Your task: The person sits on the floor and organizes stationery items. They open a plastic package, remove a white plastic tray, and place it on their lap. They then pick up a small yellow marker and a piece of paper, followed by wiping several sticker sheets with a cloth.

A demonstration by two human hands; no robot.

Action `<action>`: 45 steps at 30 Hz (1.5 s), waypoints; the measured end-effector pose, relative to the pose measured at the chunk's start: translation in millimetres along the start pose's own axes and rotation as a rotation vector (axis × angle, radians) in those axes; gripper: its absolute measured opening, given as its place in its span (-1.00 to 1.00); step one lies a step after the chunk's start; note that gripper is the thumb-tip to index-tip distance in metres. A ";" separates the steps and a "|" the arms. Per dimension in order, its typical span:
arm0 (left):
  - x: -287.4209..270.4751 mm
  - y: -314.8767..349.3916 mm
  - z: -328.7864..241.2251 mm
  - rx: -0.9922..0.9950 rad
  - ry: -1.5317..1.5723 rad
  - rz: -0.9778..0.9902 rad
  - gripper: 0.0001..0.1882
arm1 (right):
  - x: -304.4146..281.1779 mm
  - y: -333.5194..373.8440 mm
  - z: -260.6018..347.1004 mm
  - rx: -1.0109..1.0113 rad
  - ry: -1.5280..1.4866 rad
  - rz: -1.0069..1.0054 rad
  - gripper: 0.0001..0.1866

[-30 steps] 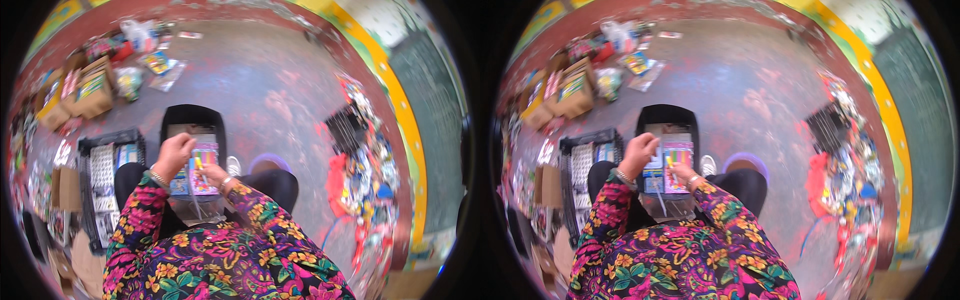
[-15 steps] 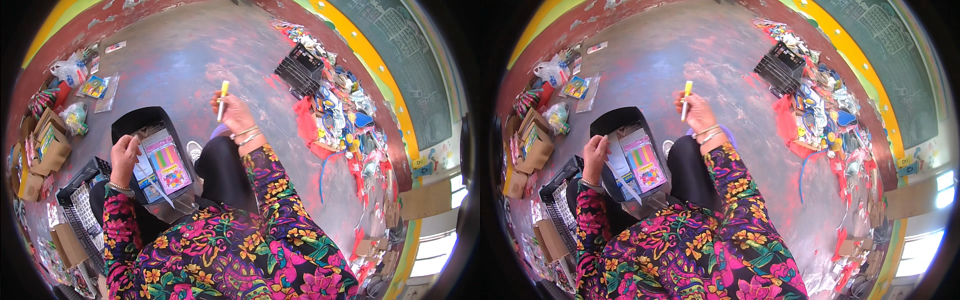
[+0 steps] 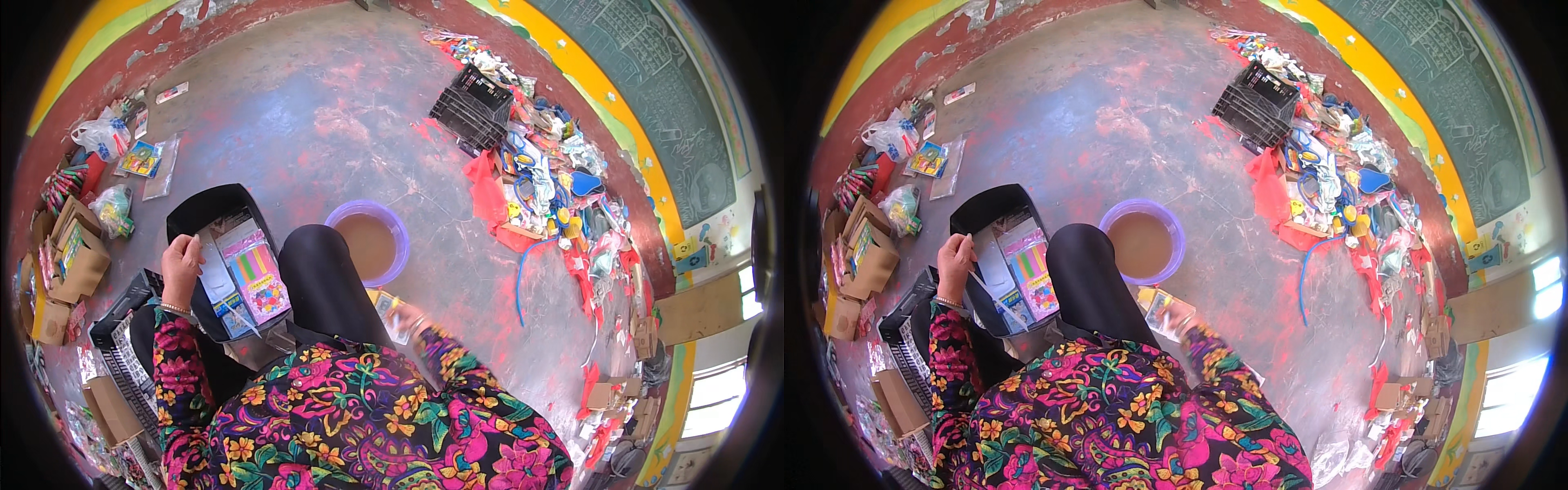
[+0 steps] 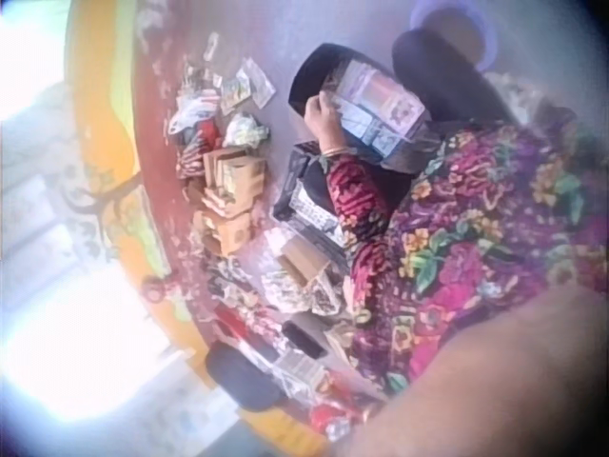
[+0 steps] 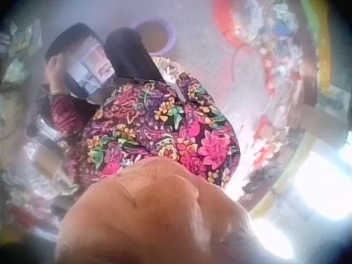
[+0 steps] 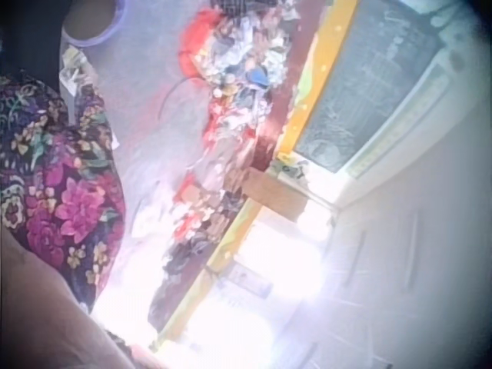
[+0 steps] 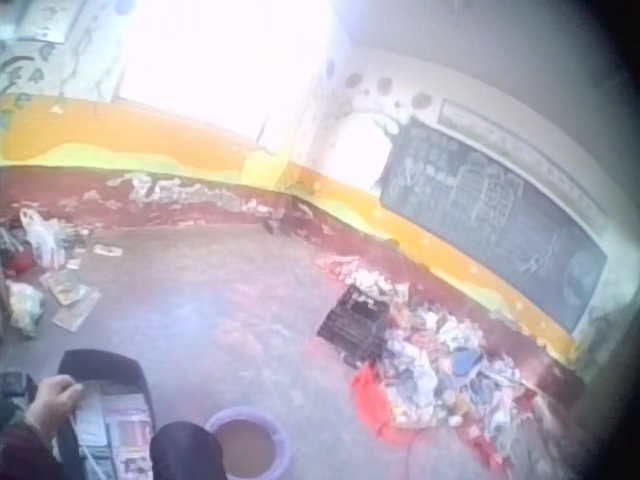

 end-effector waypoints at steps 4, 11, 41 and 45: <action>18.7 -12.8 11.0 0.024 0.098 0.044 -0.74 | -176.2 8.9 323.7 -0.771 -0.963 0.170 -0.73; 2.4 -15.0 38.2 -0.341 0.811 0.116 -0.76 | 30.3 152.2 560.5 -1.117 -0.189 0.054 -0.72; 9.0 1.4 -5.3 -0.200 0.525 0.320 -0.73 | 441.5 55.9 220.3 -0.553 0.172 0.694 -0.82; 31.0 4.0 4.7 -0.243 0.460 0.452 -0.73 | 447.2 63.3 213.2 -0.540 0.254 0.729 -0.81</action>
Point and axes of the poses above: each hand's wrist, its own y-axis away from the middle knuckle, its own x-axis out of the palm, z = x × y, the point moved 9 cm from there along -y, towards the middle knuckle, and after that the axes turned 14 degrees about -x, right-handed, at the moved point
